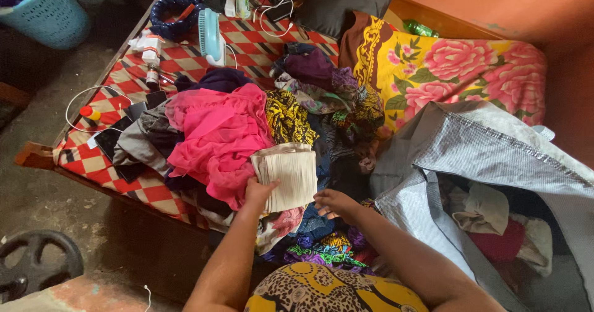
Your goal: The person folds various clothing items including a blue sequined garment, a white top, and a yellow patterned cloth by hand, then places them into a large grey bag.
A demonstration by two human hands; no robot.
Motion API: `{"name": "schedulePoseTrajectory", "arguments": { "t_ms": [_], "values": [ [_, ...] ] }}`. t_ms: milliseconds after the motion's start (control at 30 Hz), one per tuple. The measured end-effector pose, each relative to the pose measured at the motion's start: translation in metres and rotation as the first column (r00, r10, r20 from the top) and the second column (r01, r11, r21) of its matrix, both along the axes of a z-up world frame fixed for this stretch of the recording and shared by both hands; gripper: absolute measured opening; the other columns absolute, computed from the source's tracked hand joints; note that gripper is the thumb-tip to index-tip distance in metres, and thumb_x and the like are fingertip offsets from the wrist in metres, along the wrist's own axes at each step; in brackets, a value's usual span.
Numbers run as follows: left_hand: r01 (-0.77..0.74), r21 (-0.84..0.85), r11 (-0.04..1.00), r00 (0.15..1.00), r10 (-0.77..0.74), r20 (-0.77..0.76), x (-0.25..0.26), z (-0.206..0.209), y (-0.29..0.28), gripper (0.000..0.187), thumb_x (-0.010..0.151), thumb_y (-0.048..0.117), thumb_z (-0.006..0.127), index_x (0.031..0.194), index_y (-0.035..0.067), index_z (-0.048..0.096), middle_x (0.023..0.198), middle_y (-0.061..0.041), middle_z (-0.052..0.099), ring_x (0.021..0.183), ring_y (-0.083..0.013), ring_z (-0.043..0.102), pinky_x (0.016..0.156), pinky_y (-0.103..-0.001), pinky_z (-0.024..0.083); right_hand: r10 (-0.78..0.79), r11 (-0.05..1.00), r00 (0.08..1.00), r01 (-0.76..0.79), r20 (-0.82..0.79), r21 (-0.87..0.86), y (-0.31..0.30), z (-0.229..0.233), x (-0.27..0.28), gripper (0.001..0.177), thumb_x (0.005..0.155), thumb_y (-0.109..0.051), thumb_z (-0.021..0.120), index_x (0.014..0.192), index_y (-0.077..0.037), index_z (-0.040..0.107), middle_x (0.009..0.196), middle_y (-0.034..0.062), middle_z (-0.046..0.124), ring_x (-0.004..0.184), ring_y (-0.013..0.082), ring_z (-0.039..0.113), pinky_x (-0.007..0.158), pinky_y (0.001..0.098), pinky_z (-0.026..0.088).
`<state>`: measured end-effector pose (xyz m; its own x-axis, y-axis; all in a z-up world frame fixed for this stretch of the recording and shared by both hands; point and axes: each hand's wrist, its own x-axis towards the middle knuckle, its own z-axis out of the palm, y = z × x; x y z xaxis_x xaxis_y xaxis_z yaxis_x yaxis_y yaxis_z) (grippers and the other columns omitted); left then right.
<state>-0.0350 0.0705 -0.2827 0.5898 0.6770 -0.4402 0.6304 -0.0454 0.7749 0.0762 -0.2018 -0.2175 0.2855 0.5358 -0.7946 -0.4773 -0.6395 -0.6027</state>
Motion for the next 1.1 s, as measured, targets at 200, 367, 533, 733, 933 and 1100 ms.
{"name": "schedulePoseTrajectory", "arguments": {
  "t_ms": [200, 367, 533, 733, 933, 1100],
  "values": [
    [0.037, -0.26, 0.965, 0.999, -0.029, 0.033, 0.005, -0.04, 0.01, 0.058, 0.068, 0.028, 0.089, 0.116, 0.001, 0.072, 0.102, -0.012, 0.079, 0.09, -0.0262, 0.076, 0.079, -0.039, 0.058, -0.016, 0.999, 0.996, 0.02, -0.091, 0.039, -0.012, 0.005, -0.014, 0.049, 0.098, -0.036, 0.062, 0.138, -0.008, 0.057, 0.108, 0.004, 0.068, 0.083, 0.0123, 0.066, 0.069, 0.0277, 0.053],
    [0.24, -0.005, 0.971, 0.927, -0.231, -0.296, 0.011, -0.031, 0.015, 0.057, 0.075, 0.046, 0.088, 0.109, 0.003, 0.074, 0.098, -0.019, 0.074, 0.095, -0.0346, 0.073, 0.084, -0.044, 0.055, -0.052, 0.999, 0.989, 0.054, -0.14, 0.009, -0.027, 0.012, -0.015, 0.046, 0.097, -0.036, 0.061, 0.135, -0.011, 0.058, 0.104, 0.0033, 0.068, 0.083, 0.0119, 0.068, 0.069, 0.0274, 0.055],
    [0.071, 0.31, 0.948, 0.98, -0.009, -0.198, -0.002, 0.019, -0.012, 0.04, 0.073, 0.041, 0.081, 0.093, 0.007, 0.075, 0.091, -0.019, 0.074, 0.089, -0.0406, 0.07, 0.08, -0.05, 0.055, -0.111, 0.99, 0.979, 0.124, -0.173, 0.063, -0.025, 0.02, -0.007, 0.043, 0.098, -0.036, 0.064, 0.133, -0.011, 0.059, 0.104, 0.0049, 0.07, 0.083, 0.0127, 0.067, 0.069, 0.0281, 0.054],
    [0.006, 0.442, 0.897, 0.998, -0.03, 0.048, -0.022, 0.057, -0.028, 0.035, 0.071, 0.036, 0.079, 0.09, 0.008, 0.071, 0.086, -0.017, 0.073, 0.083, -0.0401, 0.07, 0.077, -0.05, 0.054, -0.073, 0.992, 0.993, 0.082, -0.095, 0.092, -0.015, 0.036, 0.001, 0.043, 0.097, -0.037, 0.061, 0.132, -0.011, 0.058, 0.108, 0.0046, 0.071, 0.083, 0.0124, 0.068, 0.067, 0.0268, 0.054],
    [-0.082, -0.081, 0.993, 0.927, 0.106, 0.36, -0.018, 0.027, -0.038, 0.076, 0.084, 0.025, 0.075, 0.148, -0.001, 0.044, 0.119, -0.019, 0.071, 0.104, -0.0288, 0.068, 0.091, -0.039, 0.052, -0.101, 0.989, 0.991, 0.11, -0.087, 0.104, -0.015, 0.062, 0.002, 0.046, 0.097, -0.036, 0.062, 0.134, -0.008, 0.056, 0.11, 0.0069, 0.07, 0.084, 0.0129, 0.068, 0.068, 0.0266, 0.054],
    [-0.014, -0.071, 0.997, 0.911, 0.042, 0.409, -0.021, 0.04, -0.019, 0.075, 0.094, 0.021, 0.073, 0.151, -0.009, 0.034, 0.136, -0.022, 0.062, 0.122, -0.0269, 0.062, 0.102, -0.036, 0.047, 0.022, 0.992, 0.996, -0.032, 0.081, 0.121, -0.013, 0.06, 0.004, 0.047, 0.095, -0.036, 0.065, 0.134, -0.01, 0.06, 0.112, 0.0039, 0.07, 0.09, 0.0124, 0.066, 0.075, 0.0279, 0.052]
  ]
}}
